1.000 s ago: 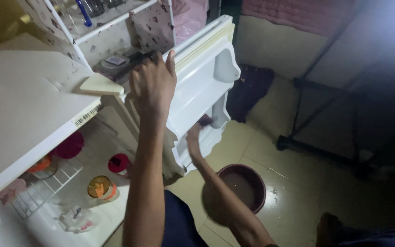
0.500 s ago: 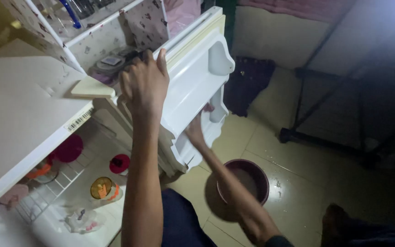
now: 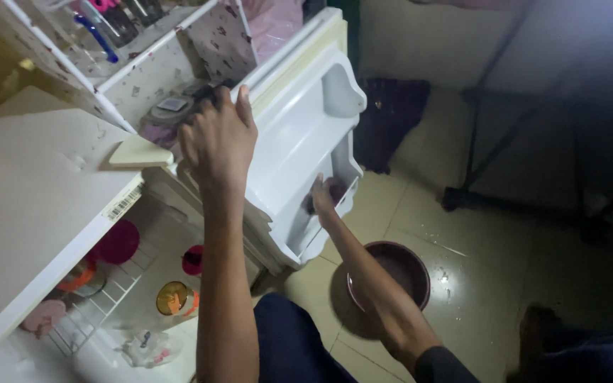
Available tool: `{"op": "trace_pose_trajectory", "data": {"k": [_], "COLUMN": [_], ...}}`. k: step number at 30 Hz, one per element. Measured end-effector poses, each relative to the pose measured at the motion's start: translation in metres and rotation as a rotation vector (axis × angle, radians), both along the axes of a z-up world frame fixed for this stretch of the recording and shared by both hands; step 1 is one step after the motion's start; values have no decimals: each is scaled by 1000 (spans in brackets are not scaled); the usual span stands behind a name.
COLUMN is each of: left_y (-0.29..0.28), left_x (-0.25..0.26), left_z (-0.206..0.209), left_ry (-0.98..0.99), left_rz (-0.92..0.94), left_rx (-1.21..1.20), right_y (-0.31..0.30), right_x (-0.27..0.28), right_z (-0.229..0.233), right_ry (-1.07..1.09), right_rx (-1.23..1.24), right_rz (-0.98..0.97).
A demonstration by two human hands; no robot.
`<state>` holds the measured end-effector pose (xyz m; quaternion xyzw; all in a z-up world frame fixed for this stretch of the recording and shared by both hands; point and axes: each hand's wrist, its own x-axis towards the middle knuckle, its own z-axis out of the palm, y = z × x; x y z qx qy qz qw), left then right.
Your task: Cleaning the exterior and interior of a mini refrigerator using a damp cloth.
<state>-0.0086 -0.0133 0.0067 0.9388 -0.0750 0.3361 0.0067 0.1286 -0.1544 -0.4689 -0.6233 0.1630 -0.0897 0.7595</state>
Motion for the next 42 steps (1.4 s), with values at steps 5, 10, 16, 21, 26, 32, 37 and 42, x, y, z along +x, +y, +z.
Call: {"op": "trace_pose_trajectory", "data": {"k": [5,10,16,21,26,32,37,42], "left_y": [1,6,15,7,13,18,17,19], "left_x": [6,2,-5,-2,-8,-8,-18,-20], "left_z": [-5,-7,-2,-5,-3,-6,0,0], "left_ry": [17,13,-31,-103,-144,-142,-154,-119], "left_rz": [-47,-22,-38,-36,-45,-24,-86,-114], "left_rx": [-18,-29,18,11,-30,6,-1,-18], "right_y": [34,97,18,-39,29,103,95,76], "right_x": [-83,-153,-29,-39,-67,-177,-216,-223], "right_z": [30,158,69,118,119,177,170,115], "right_ry": [273,-522,-534,-467,-390,-503,-286,-447], "right_rx": [511,-365,-716,-557,-476,-379,-70,-428], "right_rz": [90,54,-105,-168,-234,8,269,400]}}
